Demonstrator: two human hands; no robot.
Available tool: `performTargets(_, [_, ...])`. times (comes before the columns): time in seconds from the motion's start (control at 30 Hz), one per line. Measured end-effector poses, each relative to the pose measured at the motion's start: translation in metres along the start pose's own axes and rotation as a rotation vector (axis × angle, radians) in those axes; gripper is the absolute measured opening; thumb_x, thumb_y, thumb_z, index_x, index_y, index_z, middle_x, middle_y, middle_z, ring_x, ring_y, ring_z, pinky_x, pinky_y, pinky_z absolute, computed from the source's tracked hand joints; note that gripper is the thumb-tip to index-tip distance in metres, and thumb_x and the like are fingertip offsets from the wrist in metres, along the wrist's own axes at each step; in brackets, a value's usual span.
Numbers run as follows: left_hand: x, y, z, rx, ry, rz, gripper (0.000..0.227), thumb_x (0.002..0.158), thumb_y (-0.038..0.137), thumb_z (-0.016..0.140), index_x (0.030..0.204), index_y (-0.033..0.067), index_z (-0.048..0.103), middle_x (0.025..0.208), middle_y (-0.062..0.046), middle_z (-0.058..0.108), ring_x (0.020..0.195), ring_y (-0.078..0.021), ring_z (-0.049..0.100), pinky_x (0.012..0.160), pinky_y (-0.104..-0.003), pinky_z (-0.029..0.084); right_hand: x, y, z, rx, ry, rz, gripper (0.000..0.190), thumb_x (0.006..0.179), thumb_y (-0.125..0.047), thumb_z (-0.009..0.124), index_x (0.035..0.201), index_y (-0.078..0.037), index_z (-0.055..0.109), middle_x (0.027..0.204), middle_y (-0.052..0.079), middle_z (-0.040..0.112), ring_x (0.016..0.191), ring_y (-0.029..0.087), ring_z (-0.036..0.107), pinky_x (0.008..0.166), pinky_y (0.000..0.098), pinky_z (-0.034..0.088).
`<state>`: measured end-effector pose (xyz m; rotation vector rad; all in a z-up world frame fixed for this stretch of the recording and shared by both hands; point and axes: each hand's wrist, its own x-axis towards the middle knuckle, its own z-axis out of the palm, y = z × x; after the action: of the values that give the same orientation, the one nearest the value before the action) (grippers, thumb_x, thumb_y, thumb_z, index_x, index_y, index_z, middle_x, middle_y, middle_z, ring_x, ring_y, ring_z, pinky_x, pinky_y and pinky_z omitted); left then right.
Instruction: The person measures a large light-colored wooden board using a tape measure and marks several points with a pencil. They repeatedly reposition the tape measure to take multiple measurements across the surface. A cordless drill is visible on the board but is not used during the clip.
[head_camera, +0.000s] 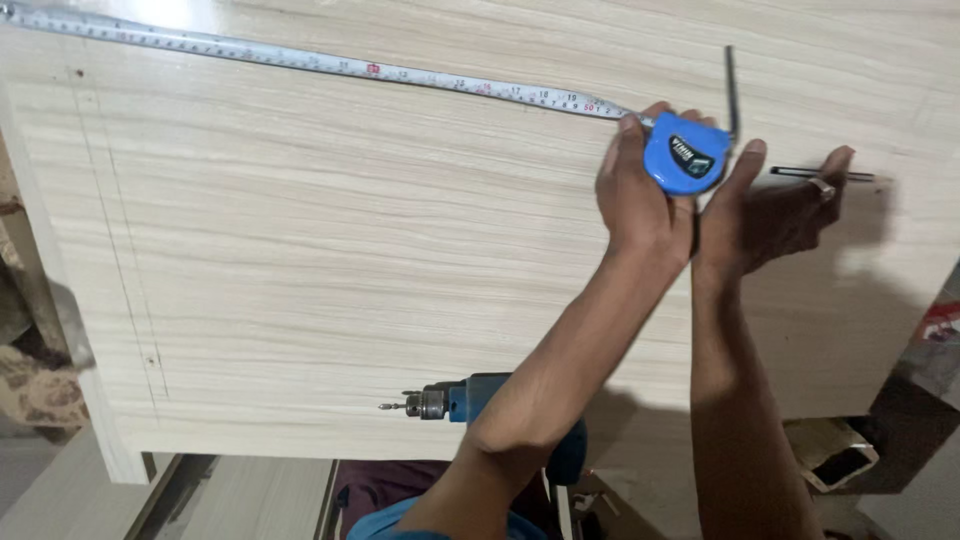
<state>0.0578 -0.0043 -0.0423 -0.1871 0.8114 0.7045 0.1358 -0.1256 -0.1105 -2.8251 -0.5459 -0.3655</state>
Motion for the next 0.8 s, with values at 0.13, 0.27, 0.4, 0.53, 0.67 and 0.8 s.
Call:
performTargets(0.13, [-0.027,0.020,0.018,0.152,0.141,0.286,0.031,0.115,0.027,0.040,0.124,-0.0008,0.052,0.102,-0.013,0.062,0.090,-0.0175,0.063,0.078,-0.033,0.057,0.004,-0.028,-0.017,0.019,-0.060,0.114,0.086,0.109,-0.051,0.068,0.158,0.008,0.029,0.159,0.024,0.044,0.147,0.039,0.035,0.118,0.0589,0.028])
performTargets(0.27, [-0.045,0.050,0.017,0.300,0.151,0.343,0.029,0.112,0.027,0.040,0.119,0.0031,0.054,0.100,-0.013,0.063,0.088,-0.0187,0.063,0.075,-0.034,0.057,0.006,-0.039,-0.027,0.038,-0.079,0.115,0.084,0.109,-0.050,0.067,0.159,0.005,0.027,0.161,0.023,0.043,0.150,0.037,0.035,0.124,0.0568,0.028])
performTargets(0.4, [-0.067,0.075,0.001,0.295,0.292,0.018,0.022,0.104,0.024,0.039,0.108,0.0074,0.053,0.097,-0.010,0.061,0.084,-0.0214,0.064,0.066,-0.041,0.060,0.007,-0.042,-0.029,0.055,-0.128,0.112,0.082,0.107,-0.046,0.068,0.156,0.005,0.027,0.161,0.024,0.038,0.150,0.040,0.027,0.121,0.0610,0.018])
performTargets(0.53, [-0.095,0.076,-0.026,0.448,0.330,-0.088,0.022,0.107,0.025,0.043,0.106,0.0075,0.056,0.090,-0.005,0.059,0.076,-0.0153,0.062,0.062,-0.036,0.059,0.009,-0.047,-0.032,0.038,-0.139,0.138,0.081,0.107,-0.044,0.071,0.156,0.005,0.028,0.162,0.024,0.036,0.149,0.040,0.026,0.121,0.0619,0.016])
performTargets(0.67, [-0.108,0.082,-0.054,0.774,0.150,0.034,0.023,0.109,0.022,0.051,0.103,0.0064,0.066,0.078,-0.002,0.061,0.062,-0.0102,0.056,0.053,-0.027,0.051,0.009,-0.047,-0.033,0.039,-0.127,0.134,0.083,0.106,-0.044,0.071,0.156,0.006,0.027,0.163,0.023,0.037,0.150,0.038,0.027,0.122,0.0610,0.016])
performTargets(0.8, [-0.106,0.138,-0.074,1.128,0.095,0.038,0.021,0.105,0.021,0.058,0.097,0.0069,0.071,0.073,-0.002,0.060,0.059,-0.0076,0.051,0.050,-0.024,0.042,0.008,-0.045,-0.029,0.043,-0.135,0.158,0.083,0.105,-0.044,0.071,0.156,0.005,0.027,0.163,0.023,0.038,0.148,0.036,0.028,0.122,0.0592,0.017])
